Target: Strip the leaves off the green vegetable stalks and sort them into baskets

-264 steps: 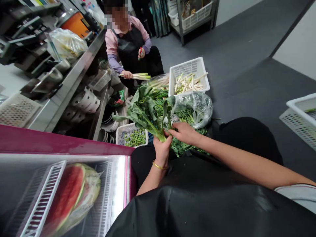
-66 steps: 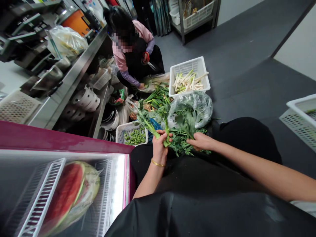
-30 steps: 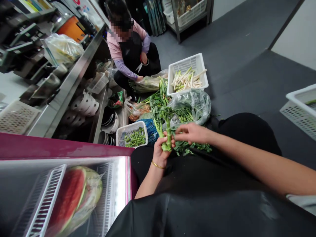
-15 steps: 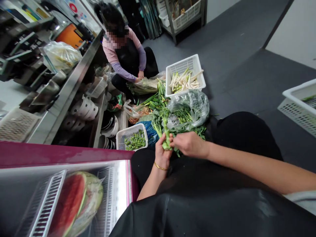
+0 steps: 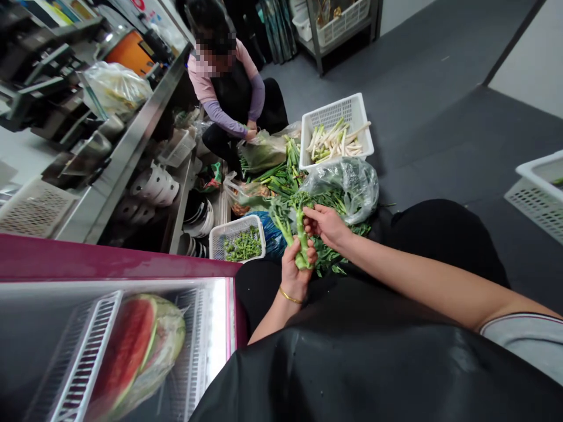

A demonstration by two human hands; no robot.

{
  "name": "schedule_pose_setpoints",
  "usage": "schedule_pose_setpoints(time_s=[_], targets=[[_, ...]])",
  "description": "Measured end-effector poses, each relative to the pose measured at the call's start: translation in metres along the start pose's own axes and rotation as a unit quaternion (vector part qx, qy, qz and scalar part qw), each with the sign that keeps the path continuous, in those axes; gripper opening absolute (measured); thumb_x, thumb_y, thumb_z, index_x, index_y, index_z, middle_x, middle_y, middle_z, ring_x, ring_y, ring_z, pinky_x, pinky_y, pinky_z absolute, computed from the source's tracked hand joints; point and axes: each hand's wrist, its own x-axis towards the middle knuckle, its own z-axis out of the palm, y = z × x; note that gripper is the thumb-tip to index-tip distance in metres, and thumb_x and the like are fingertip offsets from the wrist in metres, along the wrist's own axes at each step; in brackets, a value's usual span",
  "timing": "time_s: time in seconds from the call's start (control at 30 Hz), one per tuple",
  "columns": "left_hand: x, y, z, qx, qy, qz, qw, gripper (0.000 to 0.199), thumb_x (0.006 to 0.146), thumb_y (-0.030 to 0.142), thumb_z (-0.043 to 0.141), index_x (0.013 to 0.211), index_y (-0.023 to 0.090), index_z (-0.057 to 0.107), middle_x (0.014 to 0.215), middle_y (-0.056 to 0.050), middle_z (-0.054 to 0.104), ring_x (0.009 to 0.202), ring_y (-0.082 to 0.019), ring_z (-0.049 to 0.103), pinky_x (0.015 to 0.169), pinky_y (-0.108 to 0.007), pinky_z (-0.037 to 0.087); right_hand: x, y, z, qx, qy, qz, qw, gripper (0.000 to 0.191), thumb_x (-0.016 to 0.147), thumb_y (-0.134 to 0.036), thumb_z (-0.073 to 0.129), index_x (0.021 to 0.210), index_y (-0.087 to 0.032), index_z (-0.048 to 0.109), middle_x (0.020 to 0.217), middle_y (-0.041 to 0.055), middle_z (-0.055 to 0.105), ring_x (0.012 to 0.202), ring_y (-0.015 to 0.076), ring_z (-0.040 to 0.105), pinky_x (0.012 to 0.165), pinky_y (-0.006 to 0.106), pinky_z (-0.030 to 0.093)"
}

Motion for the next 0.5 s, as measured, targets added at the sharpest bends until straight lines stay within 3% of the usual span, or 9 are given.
schedule_pose_setpoints(time_s=[0.07,0.13,0.17,0.2,0.27,0.33,0.4,0.43,0.5], targets=[[0.002,-0.003,-0.002,-0.034,-0.004,-0.032,0.999,0.038,0.062,0.034,0.076,0.085,0.017,0.051,0.068,-0.002,0.059,0.048,-0.006,0.049,0.043,-0.017,0.031,-0.003,0.010,-0.002,0.001,0.010,0.006,1.000,0.042,0.065,-0.057,0.066,0.068,-0.020,0.045,0.056,-0.0039,0.051,0.045,0.0091,0.046,0.043,0.023,0.038],[0.003,-0.005,-0.003,-0.039,0.008,-0.030,0.999,0.038,0.061,0.034,0.076,0.084,0.017,0.050,0.068,-0.002,0.060,0.048,-0.007,0.050,0.043,-0.017,0.031,-0.002,0.010,-0.009,-0.138,0.012,-0.054,0.989,0.039,0.077,-0.057,0.053,0.067,-0.021,0.044,0.058,-0.0018,0.052,0.048,0.0106,0.048,0.046,0.024,0.039],[0.004,-0.006,-0.003,-0.032,0.019,-0.017,0.999,0.039,0.061,0.033,0.076,0.083,0.018,0.048,0.068,-0.003,0.061,0.049,-0.008,0.051,0.044,-0.017,0.032,-0.001,0.007,-0.014,-0.224,0.014,-0.094,0.970,0.038,0.080,-0.056,0.049,0.066,-0.021,0.044,0.060,-0.0002,0.053,0.051,0.0116,0.049,0.049,0.025,0.039],[0.005,-0.007,-0.003,-0.023,0.031,-0.003,0.999,0.039,0.061,0.033,0.076,0.082,0.019,0.046,0.069,-0.003,0.061,0.050,-0.009,0.053,0.044,-0.018,0.034,0.000,0.002,-0.018,-0.309,0.011,-0.136,0.941,0.038,0.082,-0.054,0.047,0.064,-0.021,0.045,0.062,0.0014,0.054,0.054,0.0124,0.050,0.051,0.025,0.038],[0.008,-0.008,-0.004,-0.016,0.055,0.012,0.998,0.040,0.061,0.034,0.076,0.081,0.019,0.044,0.069,-0.003,0.062,0.050,-0.010,0.054,0.046,-0.019,0.036,0.005,-0.008,-0.022,-0.472,-0.021,-0.214,0.855,0.036,0.083,-0.047,0.048,0.061,-0.019,0.048,0.064,0.0039,0.054,0.058,0.0134,0.049,0.052,0.026,0.032],[0.014,-0.009,-0.008,-0.031,0.084,0.010,0.996,0.040,0.060,0.034,0.076,0.078,0.019,0.043,0.064,-0.001,0.059,0.049,-0.010,0.055,0.045,-0.020,0.037,0.009,-0.018,-0.012,-0.600,-0.100,-0.276,0.744,0.032,0.083,-0.039,0.048,0.059,-0.018,0.051,0.063,0.0052,0.054,0.058,0.0137,0.047,0.053,0.028,0.026],[0.022,-0.010,-0.015,-0.042,0.124,0.010,0.991,0.039,0.058,0.033,0.075,0.076,0.019,0.043,0.057,0.002,0.055,0.047,-0.011,0.054,0.044,-0.020,0.037,0.013,-0.025,0.017,-0.682,-0.165,-0.337,0.627,0.034,0.087,-0.035,0.042,0.062,-0.017,0.055,0.063,0.0063,0.055,0.057,0.0141,0.047,0.052,0.029,0.023],[0.026,-0.011,-0.020,-0.039,0.145,0.014,0.989,0.039,0.057,0.032,0.074,0.076,0.019,0.044,0.055,0.003,0.053,0.046,-0.011,0.054,0.044,-0.021,0.037,0.015,-0.028,0.037,-0.692,-0.178,-0.357,0.601,0.036,0.090,-0.035,0.039,0.065,-0.017,0.057,0.065,0.0069,0.056,0.058,0.0144,0.048,0.053,0.029,0.024],[0.034,-0.013,-0.029,-0.017,0.172,0.026,0.985,0.039,0.055,0.031,0.074,0.076,0.019,0.044,0.054,0.003,0.054,0.046,-0.012,0.055,0.043,-0.021,0.037,0.021,-0.034,0.082,-0.691,-0.173,-0.373,0.595,0.039,0.094,-0.039,0.035,0.076,-0.016,0.061,0.070,0.0074,0.060,0.062,0.0148,0.052,0.054,0.027,0.025]])
